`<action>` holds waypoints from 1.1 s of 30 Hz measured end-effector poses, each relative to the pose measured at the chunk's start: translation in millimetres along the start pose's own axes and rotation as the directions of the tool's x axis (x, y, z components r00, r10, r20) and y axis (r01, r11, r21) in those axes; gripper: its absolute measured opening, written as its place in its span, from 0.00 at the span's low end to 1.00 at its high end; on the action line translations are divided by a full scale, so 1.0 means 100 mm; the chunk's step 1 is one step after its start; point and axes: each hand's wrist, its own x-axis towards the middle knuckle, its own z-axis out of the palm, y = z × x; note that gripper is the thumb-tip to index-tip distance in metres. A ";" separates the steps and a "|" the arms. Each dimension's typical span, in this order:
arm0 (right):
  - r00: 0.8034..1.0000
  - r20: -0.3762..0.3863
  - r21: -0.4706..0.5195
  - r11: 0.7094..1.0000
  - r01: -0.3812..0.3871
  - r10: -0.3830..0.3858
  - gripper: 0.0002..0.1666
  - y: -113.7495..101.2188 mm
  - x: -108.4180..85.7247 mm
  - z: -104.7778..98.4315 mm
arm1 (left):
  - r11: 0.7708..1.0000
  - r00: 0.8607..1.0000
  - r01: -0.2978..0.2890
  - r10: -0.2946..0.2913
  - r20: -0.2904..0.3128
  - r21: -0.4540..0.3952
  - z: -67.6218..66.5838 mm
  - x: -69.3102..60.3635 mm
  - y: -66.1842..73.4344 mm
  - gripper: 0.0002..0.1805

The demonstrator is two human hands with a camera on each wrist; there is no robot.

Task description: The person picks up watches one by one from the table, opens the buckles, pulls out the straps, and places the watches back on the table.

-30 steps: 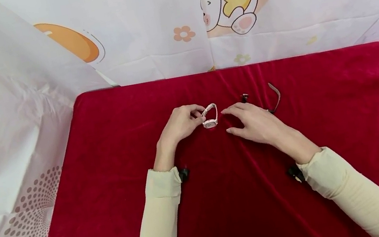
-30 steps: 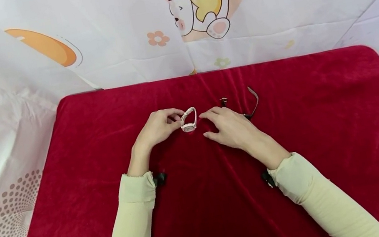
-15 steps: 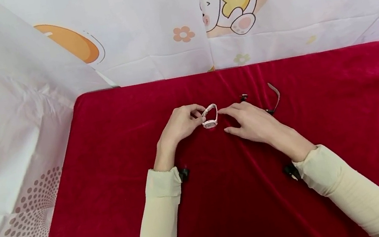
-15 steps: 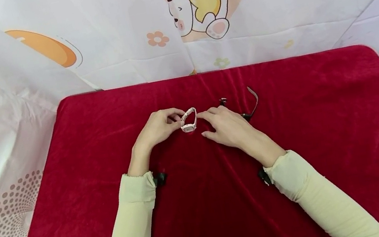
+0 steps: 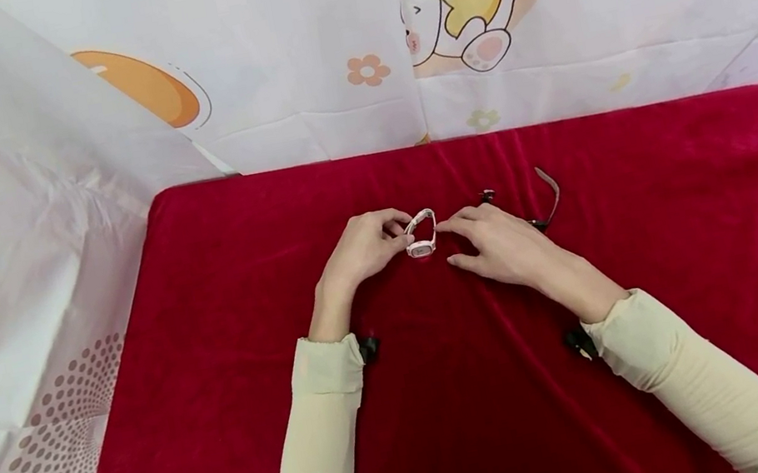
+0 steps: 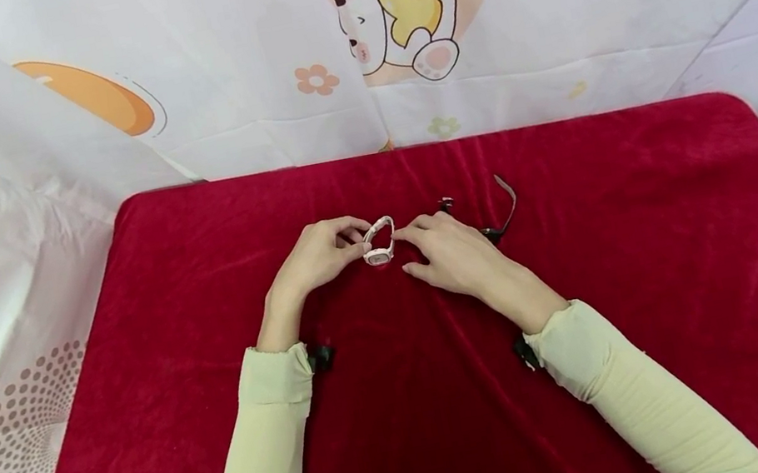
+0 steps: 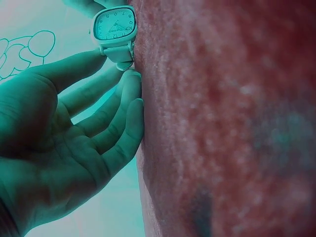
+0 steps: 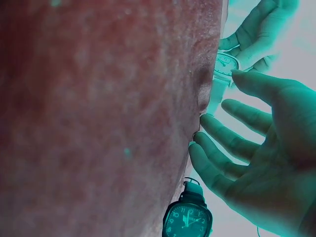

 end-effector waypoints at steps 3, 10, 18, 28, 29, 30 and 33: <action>1.000 0.003 0.005 1.000 -0.002 0.002 0.29 0.00 0.01 0.00 | 1.000 1.000 0.006 -0.006 0.002 0.001 0.01 0.01 -0.01 0.13; 1.000 0.017 0.018 1.000 -0.014 0.014 0.29 -0.01 0.02 0.00 | 0.987 0.997 0.056 -0.049 0.051 -0.148 0.03 0.02 0.01 0.15; 1.000 0.023 0.023 1.000 -0.007 0.006 0.31 0.00 0.05 0.00 | 0.980 0.997 0.061 -0.053 0.049 -0.190 0.03 0.02 0.01 0.15; 1.000 0.021 0.037 0.999 -0.023 0.022 0.32 0.00 0.04 -0.01 | 0.980 0.999 0.037 -0.033 0.023 -0.196 0.04 0.02 0.03 0.15; 1.000 0.019 0.040 0.999 -0.024 0.024 0.32 0.01 0.04 -0.01 | 0.981 0.999 0.033 -0.030 0.017 -0.194 0.04 0.02 0.03 0.15; 1.000 0.017 0.043 0.999 -0.025 0.025 0.32 0.01 0.04 -0.01 | 0.981 1.000 0.030 -0.028 0.012 -0.191 0.04 0.02 0.03 0.15; 1.000 0.010 0.054 0.998 -0.025 0.025 0.31 0.01 0.05 -0.01 | 0.983 1.000 0.023 -0.024 0.001 -0.184 0.04 0.01 0.04 0.14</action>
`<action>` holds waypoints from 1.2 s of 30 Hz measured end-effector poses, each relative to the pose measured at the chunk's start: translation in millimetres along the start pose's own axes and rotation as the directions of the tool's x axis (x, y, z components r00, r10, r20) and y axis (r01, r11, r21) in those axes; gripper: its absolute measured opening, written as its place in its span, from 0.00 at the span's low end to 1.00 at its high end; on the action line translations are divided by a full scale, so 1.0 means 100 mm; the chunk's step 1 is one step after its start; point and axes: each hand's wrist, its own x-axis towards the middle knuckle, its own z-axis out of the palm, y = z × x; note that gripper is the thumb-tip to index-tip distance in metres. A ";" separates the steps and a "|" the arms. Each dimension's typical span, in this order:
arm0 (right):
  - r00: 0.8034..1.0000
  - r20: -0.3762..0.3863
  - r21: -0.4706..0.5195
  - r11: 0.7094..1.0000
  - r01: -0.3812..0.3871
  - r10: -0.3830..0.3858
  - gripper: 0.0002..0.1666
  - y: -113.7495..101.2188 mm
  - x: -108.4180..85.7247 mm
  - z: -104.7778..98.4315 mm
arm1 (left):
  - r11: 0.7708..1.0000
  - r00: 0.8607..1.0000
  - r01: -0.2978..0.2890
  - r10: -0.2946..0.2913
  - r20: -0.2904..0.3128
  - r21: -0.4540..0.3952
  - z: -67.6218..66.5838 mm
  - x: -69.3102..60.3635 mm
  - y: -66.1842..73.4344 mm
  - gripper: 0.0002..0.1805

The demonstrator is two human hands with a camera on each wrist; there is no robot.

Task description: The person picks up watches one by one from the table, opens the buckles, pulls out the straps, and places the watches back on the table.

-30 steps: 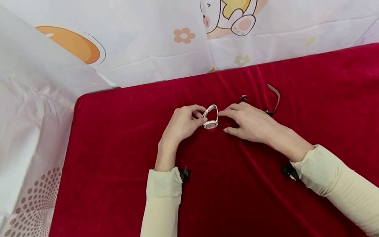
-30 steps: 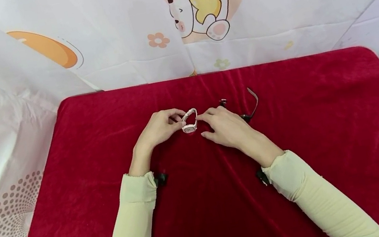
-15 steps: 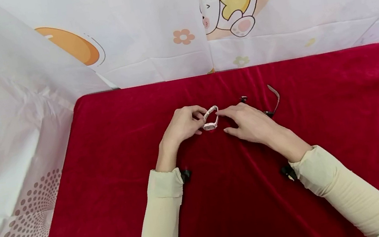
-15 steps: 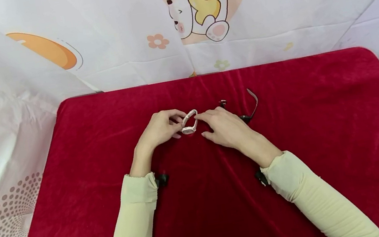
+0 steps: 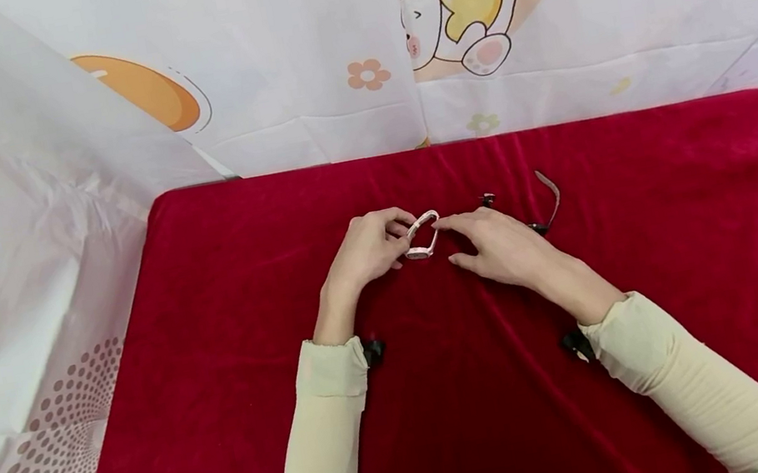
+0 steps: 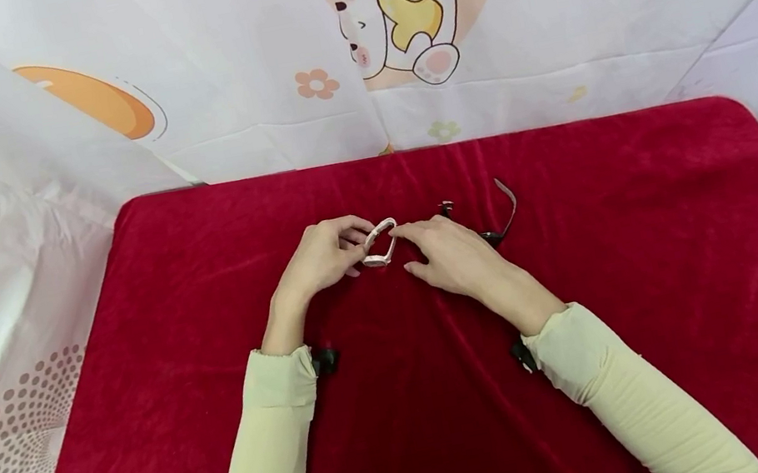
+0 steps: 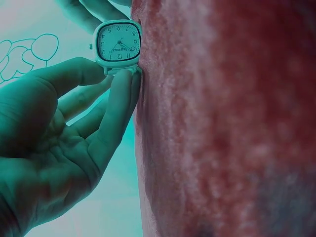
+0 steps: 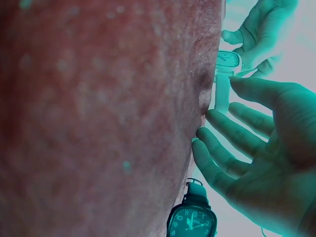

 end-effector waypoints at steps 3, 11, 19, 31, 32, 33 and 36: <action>1.000 -0.013 0.007 1.000 0.003 -0.003 0.30 0.00 0.00 0.00 | 1.000 1.000 -0.011 0.011 -0.006 0.012 0.00 0.00 0.00 0.13; 0.998 -0.057 0.052 0.998 0.026 -0.023 0.27 0.03 0.02 -0.01 | 0.998 0.998 -0.049 0.051 -0.037 0.037 -0.02 0.02 -0.01 0.12; 0.995 -0.102 0.158 0.987 0.006 0.011 0.22 0.02 0.03 -0.03 | 0.996 0.998 -0.046 0.043 -0.038 -0.082 -0.03 0.02 -0.01 0.13; 0.987 -0.155 0.300 0.954 0.009 0.039 0.20 0.04 0.00 -0.03 | 0.994 0.997 -0.067 0.062 -0.055 -0.091 -0.02 -0.01 0.01 0.12; 0.987 -0.156 0.307 0.952 0.008 0.042 0.20 0.04 -0.01 -0.03 | 0.994 0.996 -0.071 0.066 -0.057 -0.088 -0.01 -0.02 0.01 0.12; 0.987 -0.156 0.313 0.950 0.007 0.044 0.20 0.04 -0.01 -0.03 | 0.994 0.996 -0.075 0.070 -0.059 -0.085 -0.01 -0.02 0.01 0.12; 0.985 -0.166 0.322 0.947 0.007 0.049 0.19 0.04 -0.01 -0.02 | 0.993 0.994 -0.088 0.083 -0.066 -0.079 -0.01 -0.03 0.00 0.12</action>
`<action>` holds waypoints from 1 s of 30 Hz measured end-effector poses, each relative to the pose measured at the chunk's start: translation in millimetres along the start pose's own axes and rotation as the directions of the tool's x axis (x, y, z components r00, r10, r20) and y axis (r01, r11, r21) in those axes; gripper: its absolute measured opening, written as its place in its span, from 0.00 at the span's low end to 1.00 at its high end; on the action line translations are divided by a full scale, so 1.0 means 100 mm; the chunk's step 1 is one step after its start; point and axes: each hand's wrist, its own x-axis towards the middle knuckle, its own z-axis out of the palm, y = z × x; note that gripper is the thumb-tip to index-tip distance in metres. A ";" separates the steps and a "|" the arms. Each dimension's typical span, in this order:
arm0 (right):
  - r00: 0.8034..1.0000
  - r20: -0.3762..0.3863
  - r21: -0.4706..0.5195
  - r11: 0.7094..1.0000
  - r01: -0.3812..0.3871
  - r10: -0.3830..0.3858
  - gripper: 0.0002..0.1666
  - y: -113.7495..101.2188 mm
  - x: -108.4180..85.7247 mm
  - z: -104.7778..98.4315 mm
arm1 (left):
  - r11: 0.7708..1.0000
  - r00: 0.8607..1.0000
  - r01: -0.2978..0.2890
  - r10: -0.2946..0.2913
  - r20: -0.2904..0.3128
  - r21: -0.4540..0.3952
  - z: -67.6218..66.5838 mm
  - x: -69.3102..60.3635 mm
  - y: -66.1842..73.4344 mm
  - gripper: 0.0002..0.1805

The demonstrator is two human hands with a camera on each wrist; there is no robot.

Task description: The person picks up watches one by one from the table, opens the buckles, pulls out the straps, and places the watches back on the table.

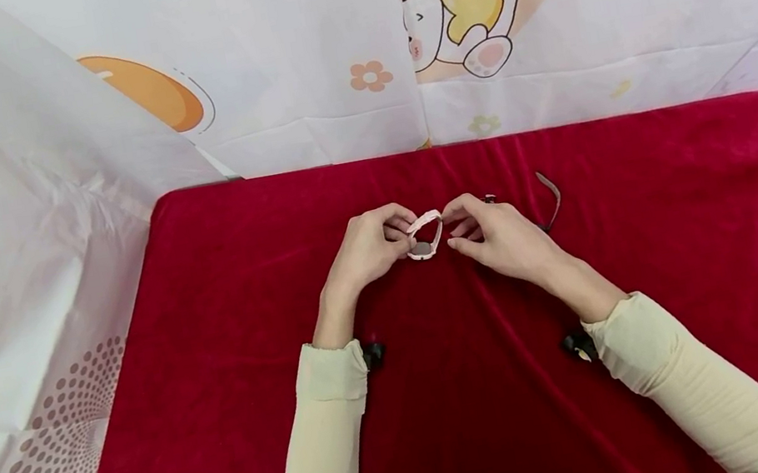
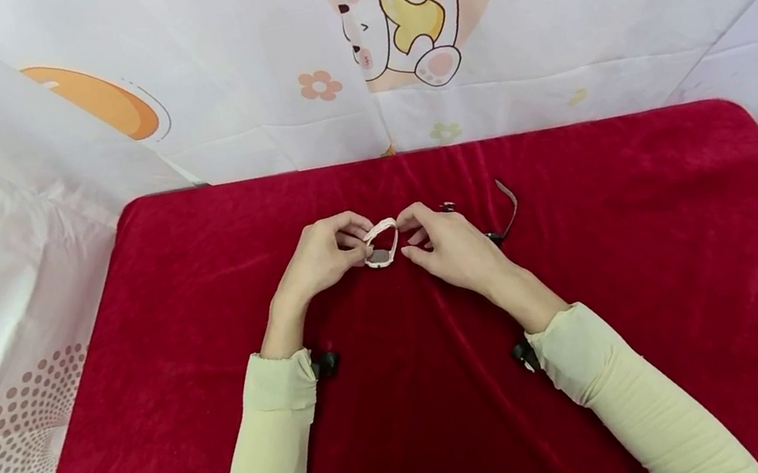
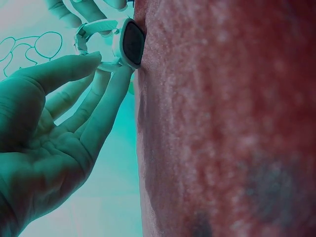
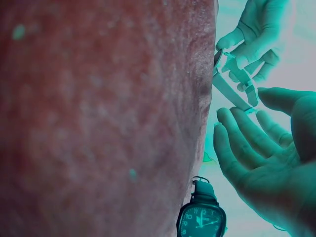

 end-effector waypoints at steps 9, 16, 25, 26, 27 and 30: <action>0.999 -0.052 0.067 0.998 0.018 -0.014 0.11 0.00 -0.01 -0.01 | 0.998 0.999 -0.053 0.053 -0.005 0.031 0.01 -0.01 0.00 0.12; 0.996 -0.079 0.070 0.997 0.034 -0.028 0.10 0.01 -0.01 -0.01 | 0.995 0.996 -0.087 0.088 0.000 0.055 0.02 -0.02 0.02 0.12; 0.997 -0.072 0.056 0.998 0.020 -0.016 0.08 0.02 0.00 0.00 | 0.993 0.995 -0.103 0.103 0.007 0.064 0.04 -0.03 0.04 0.11; 0.998 -0.069 0.056 0.998 0.016 -0.012 0.08 0.02 0.00 0.00 | 0.993 0.995 -0.104 0.103 0.010 0.064 0.04 -0.03 0.04 0.11; 0.998 -0.068 0.054 0.998 0.013 -0.009 0.08 0.02 0.00 0.00 | 0.992 0.994 -0.105 0.104 0.013 0.064 0.04 -0.03 0.04 0.11; 0.998 -0.061 0.050 0.999 0.001 0.002 0.08 0.03 0.01 0.00 | 0.993 0.994 -0.104 0.103 0.020 0.062 0.05 -0.03 0.05 0.11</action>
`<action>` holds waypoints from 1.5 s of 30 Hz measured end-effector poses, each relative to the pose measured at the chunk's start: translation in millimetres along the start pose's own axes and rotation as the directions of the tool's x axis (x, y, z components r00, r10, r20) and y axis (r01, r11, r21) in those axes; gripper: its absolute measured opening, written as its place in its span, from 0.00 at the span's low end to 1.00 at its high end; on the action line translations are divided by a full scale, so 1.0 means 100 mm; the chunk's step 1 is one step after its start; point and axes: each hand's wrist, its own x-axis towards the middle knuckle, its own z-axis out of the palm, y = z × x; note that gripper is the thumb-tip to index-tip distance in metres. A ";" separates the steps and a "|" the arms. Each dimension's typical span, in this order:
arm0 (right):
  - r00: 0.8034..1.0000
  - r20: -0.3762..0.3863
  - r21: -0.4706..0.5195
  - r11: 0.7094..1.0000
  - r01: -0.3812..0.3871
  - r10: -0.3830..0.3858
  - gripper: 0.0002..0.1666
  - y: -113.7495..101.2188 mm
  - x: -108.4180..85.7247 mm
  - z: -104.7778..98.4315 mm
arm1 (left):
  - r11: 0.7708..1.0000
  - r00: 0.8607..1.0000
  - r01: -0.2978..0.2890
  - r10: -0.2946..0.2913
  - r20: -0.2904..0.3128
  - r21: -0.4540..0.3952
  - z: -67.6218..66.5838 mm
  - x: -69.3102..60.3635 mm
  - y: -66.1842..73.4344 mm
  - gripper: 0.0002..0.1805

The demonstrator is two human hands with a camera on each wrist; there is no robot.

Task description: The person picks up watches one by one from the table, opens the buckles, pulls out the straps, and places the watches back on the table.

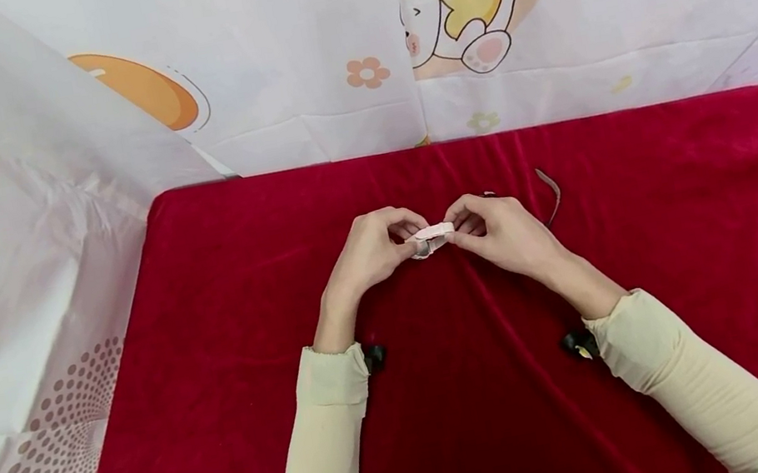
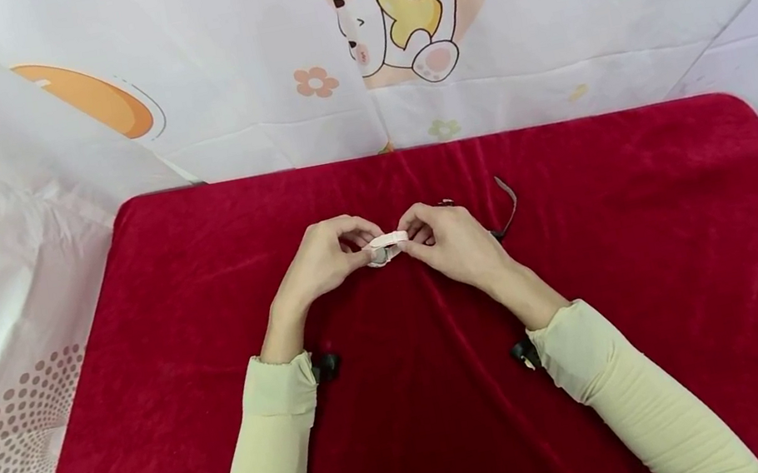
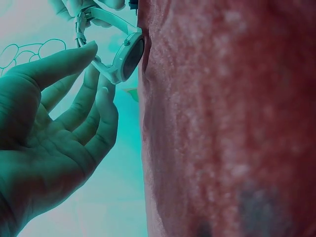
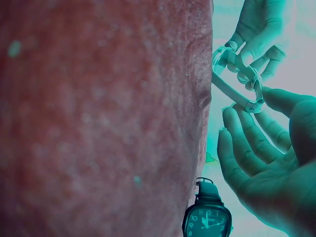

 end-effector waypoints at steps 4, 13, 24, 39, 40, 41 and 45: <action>1.000 0.006 -0.006 1.000 -0.005 0.005 0.08 0.00 0.01 0.00 | 1.000 1.000 -0.003 0.003 0.003 -0.002 0.00 0.00 0.01 0.11; 1.000 -0.008 -0.007 1.000 0.027 -0.027 0.05 0.00 0.00 0.00 | 1.000 1.000 -0.017 0.018 0.017 -0.011 0.01 0.00 0.01 0.10; 0.999 -0.018 0.021 0.999 0.039 -0.038 0.06 -0.01 -0.01 0.01 | 0.998 0.999 -0.048 0.049 0.003 -0.043 0.02 -0.01 0.03 0.07; 1.000 -0.019 0.096 0.995 0.025 -0.024 0.05 -0.03 0.00 0.01 | 0.996 0.996 -0.088 0.088 -0.010 -0.013 0.03 0.00 0.02 0.04; 1.000 -0.017 0.102 0.994 0.026 -0.024 0.05 -0.03 0.00 0.01 | 0.996 0.996 -0.086 0.086 -0.006 -0.015 0.03 0.00 0.02 0.05; 1.000 -0.016 0.107 0.994 0.027 -0.025 0.05 -0.03 0.00 0.01 | 0.996 0.996 -0.088 0.088 -0.003 -0.016 0.03 0.00 0.02 0.05; 0.999 -0.019 0.119 0.992 0.035 -0.033 0.04 -0.03 0.00 0.01 | 0.995 0.995 -0.100 0.101 0.006 -0.021 0.03 0.00 0.01 0.06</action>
